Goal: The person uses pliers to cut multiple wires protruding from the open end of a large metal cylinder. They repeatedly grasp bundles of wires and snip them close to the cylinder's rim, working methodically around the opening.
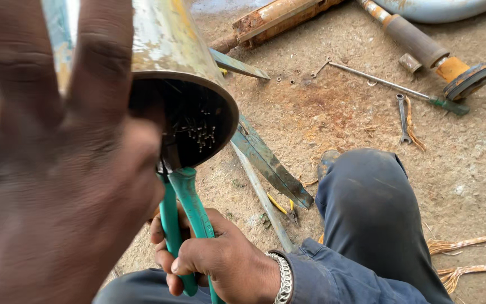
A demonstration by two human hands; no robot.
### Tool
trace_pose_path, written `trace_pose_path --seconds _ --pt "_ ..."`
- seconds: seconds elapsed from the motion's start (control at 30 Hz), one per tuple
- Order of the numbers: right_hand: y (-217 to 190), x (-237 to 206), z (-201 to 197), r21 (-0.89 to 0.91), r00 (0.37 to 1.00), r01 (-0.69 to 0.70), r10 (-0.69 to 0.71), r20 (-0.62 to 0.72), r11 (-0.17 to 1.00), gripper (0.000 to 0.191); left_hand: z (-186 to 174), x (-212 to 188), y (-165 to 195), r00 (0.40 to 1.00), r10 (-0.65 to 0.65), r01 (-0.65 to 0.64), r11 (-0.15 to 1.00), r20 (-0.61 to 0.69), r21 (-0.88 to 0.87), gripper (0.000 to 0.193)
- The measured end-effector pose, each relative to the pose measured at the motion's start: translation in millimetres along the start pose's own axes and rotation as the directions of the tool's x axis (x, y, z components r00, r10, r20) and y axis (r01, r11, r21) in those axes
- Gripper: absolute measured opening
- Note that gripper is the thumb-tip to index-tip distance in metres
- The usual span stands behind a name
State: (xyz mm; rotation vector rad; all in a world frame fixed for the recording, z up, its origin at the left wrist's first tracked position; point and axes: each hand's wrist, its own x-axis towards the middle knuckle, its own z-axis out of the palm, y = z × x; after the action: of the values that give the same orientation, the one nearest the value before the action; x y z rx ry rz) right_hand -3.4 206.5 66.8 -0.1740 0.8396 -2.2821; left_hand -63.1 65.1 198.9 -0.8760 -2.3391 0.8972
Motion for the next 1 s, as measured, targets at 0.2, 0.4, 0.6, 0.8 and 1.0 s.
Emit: trace_pose_path --seconds 0.2,0.4,0.6,0.8,1.0 --pt "-13.3 -6.6 -6.9 -0.062 0.998 -0.043 0.045 0.041 0.997 0.064 -3.5 13.2 -1.9 0.994 0.105 -0.11 0.957 0.033 0.268 0.033" --pt "-14.5 -12.2 4.1 -0.009 0.997 -0.043 0.044 0.068 0.999 0.085 -11.5 28.2 -5.5 0.982 0.123 -0.121 0.992 -0.146 0.017 0.025" --pt "-29.7 -1.6 2.4 0.009 0.993 -0.01 0.009 0.115 1.0 0.078 -4.0 36.4 -27.8 0.911 0.25 -0.355 0.882 -0.329 -0.312 0.035" --pt "-34.2 5.9 12.8 -0.007 0.995 0.036 -0.035 0.097 0.999 0.071 8.1 31.3 -33.0 0.883 0.24 -0.399 0.837 -0.404 -0.376 0.03" --pt "-35.7 4.1 16.3 -0.039 0.996 0.032 -0.029 0.081 0.999 0.068 2.2 31.3 -30.5 0.883 0.215 -0.38 0.85 -0.417 -0.365 0.025"
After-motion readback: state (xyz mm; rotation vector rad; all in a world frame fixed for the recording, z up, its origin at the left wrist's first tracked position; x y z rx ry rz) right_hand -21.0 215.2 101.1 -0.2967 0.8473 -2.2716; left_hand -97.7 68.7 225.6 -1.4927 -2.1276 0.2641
